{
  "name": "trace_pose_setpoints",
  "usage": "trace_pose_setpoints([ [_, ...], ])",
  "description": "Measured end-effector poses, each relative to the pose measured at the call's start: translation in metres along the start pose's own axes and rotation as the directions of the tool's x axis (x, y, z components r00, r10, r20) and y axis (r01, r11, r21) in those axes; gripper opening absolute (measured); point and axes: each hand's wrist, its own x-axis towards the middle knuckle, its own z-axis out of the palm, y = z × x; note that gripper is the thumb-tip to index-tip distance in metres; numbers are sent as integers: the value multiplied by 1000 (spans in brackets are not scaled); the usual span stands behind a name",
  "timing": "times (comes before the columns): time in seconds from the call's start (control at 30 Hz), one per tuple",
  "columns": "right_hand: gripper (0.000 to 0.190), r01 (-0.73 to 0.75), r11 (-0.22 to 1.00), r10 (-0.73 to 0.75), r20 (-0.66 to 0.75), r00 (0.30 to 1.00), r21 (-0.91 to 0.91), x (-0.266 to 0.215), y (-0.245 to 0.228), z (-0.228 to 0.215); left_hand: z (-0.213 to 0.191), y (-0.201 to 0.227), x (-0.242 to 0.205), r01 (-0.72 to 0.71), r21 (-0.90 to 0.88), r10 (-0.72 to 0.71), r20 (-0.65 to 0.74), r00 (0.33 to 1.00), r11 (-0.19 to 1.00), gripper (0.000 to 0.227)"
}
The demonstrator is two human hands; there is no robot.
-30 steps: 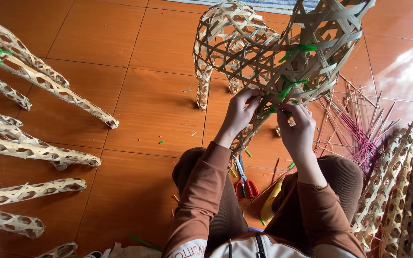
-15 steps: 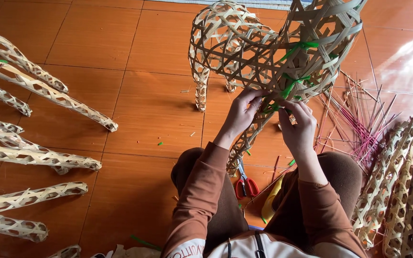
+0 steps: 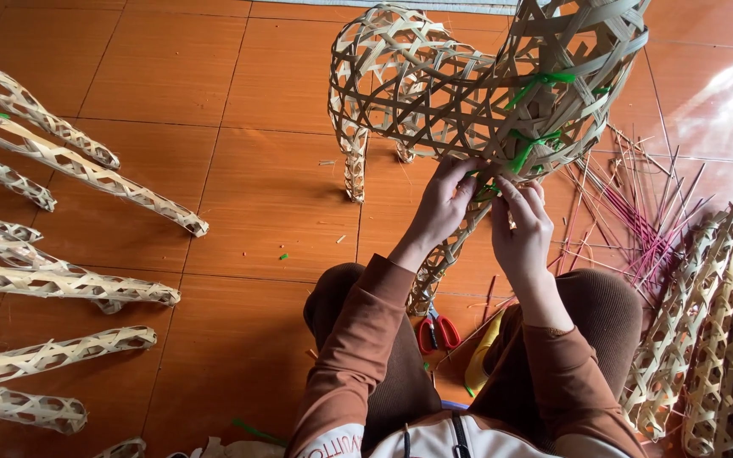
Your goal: Assembling bamboo animal sculptures by securing strips with plastic ties and trimming them with scissors.
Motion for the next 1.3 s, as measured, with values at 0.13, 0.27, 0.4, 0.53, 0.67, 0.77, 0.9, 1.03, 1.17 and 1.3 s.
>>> trace_pose_setpoints([
  [0.13, 26, -29, 999, 29, -25, 999, 13, -4, 3, -1, 9, -2, 1, -47, 139, 58, -72, 996, 989, 27],
  [0.27, 17, -253, 967, 252, -99, 963, 7, -8, 6, -4, 16, -6, 2, -85, 128, 104, -149, 983, 988, 24],
  [0.4, 35, -454, 889, 457, -83, 885, 59, 3, -7, -6, 24, 4, 2, -82, 121, 106, -209, 972, 989, 24],
  [0.53, 34, -572, 808, 573, 39, 819, 142, 7, -4, -6, 23, -3, 4, -100, 147, 133, -228, 965, 984, 23],
  [0.67, 33, -676, 636, 688, 123, 715, 372, -3, 16, -1, 26, -6, 5, -109, 145, 141, -238, 961, 983, 20],
  [0.77, 31, -669, 642, 679, 125, 723, 375, -5, 16, 1, 25, 0, 6, -116, 156, 151, -234, 960, 981, 16],
  [0.9, 30, -665, 634, 677, 132, 724, 394, 2, 3, 3, 22, 5, 5, -112, 135, 138, -201, 970, 984, 10],
  [1.03, 29, -674, 595, 678, 175, 713, 438, 3, 12, -3, 22, -6, 5, -84, 118, 103, -161, 982, 989, 18],
  [1.17, 31, -708, 495, 704, 244, 667, 505, 13, 5, -8, 23, -11, 5, -108, 134, 131, -174, 976, 985, 26],
  [1.3, 26, -713, 415, 730, 260, 631, 566, 4, 24, -3, 23, -20, 9, -133, 127, 157, -199, 967, 983, 26],
])
